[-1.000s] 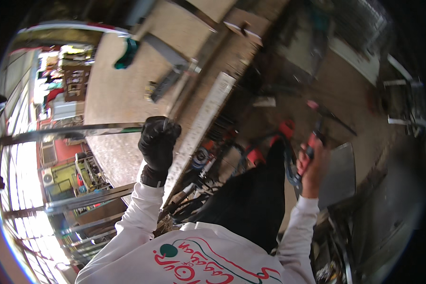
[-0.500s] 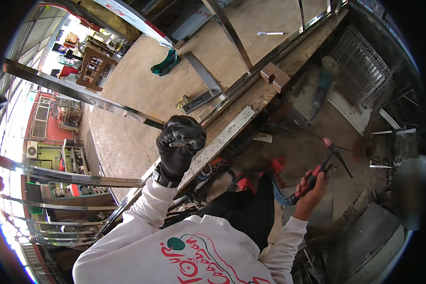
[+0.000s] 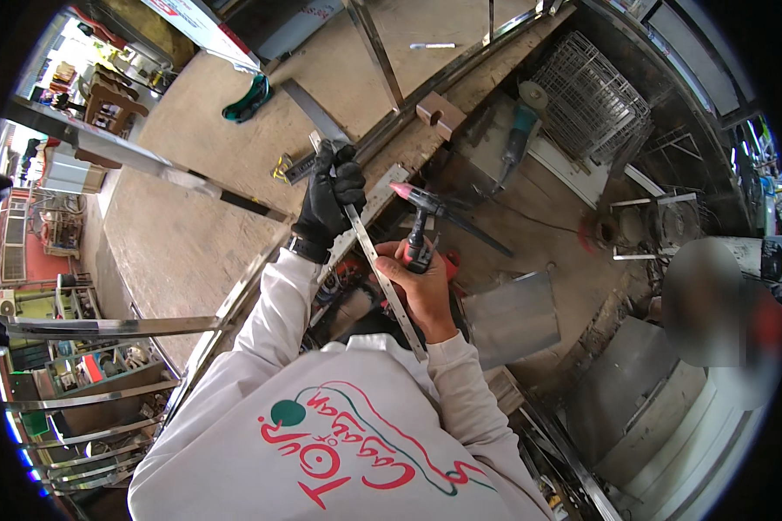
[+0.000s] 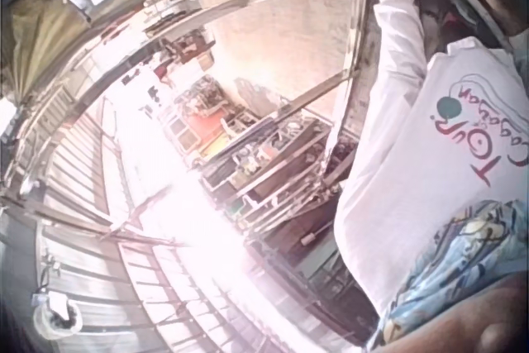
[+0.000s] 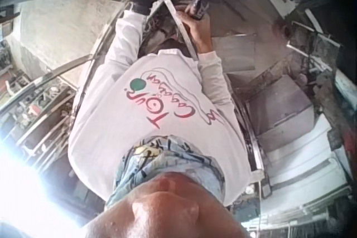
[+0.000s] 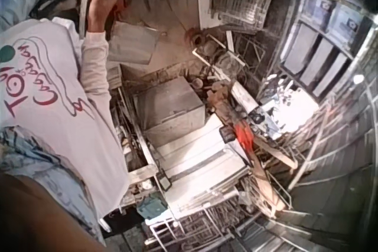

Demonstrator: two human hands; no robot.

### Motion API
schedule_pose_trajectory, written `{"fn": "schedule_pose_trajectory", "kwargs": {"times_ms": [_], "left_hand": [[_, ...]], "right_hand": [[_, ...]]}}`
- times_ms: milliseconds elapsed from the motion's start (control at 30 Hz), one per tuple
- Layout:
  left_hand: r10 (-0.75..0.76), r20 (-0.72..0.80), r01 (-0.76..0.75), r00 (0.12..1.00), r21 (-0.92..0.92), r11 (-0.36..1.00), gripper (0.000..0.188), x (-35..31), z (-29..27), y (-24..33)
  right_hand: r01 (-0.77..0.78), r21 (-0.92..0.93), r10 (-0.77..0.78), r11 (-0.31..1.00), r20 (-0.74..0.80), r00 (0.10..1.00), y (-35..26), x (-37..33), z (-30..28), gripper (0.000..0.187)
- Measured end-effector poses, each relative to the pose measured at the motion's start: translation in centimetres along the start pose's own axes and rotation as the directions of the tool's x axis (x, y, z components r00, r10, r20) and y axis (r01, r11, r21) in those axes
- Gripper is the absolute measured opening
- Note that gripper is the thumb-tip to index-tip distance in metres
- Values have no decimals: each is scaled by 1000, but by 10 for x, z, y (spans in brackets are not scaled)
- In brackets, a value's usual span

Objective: The person measures and marks a metal bar using a tape measure and marker, then uses an angle grinder to cut the bar. They also use a hammer and chisel to adjust the metal piece and inspect the cut edges.

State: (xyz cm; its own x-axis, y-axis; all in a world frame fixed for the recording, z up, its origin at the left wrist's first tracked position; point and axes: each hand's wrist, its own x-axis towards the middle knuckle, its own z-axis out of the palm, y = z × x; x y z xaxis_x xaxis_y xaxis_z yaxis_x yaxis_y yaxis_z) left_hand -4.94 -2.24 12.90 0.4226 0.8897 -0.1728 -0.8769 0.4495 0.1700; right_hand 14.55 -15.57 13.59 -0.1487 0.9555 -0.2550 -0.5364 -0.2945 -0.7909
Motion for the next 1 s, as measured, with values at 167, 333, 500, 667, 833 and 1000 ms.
{"fn": "schedule_pose_trajectory", "kwargs": {"times_ms": [167,333,500,667,833,1000], "left_hand": [[69,-60,-69,996,11,998,41,-16,-24,-21],[209,-288,80,934,742,666,27,-59,-1,-54],[48,-154,52,987,584,810,31,-86,-4,-38],[-31,-162,110,986,505,856,38,-107,-27,-33],[113,-147,83,983,894,440,28,-129,31,-30],[149,-4,-42,989,953,299,31,-127,2,-25]], "right_hand": [[-177,-53,165,983,-182,969,-8,-29,35,23],[168,-251,-235,953,-269,934,13,-35,38,20],[26,-180,-51,983,-137,989,-13,-46,52,22],[-151,-105,150,983,-19,988,-24,-54,51,19],[-123,-321,98,939,-94,991,-22,-58,59,20],[-90,-290,70,953,-77,995,-8,-55,58,19]]}}
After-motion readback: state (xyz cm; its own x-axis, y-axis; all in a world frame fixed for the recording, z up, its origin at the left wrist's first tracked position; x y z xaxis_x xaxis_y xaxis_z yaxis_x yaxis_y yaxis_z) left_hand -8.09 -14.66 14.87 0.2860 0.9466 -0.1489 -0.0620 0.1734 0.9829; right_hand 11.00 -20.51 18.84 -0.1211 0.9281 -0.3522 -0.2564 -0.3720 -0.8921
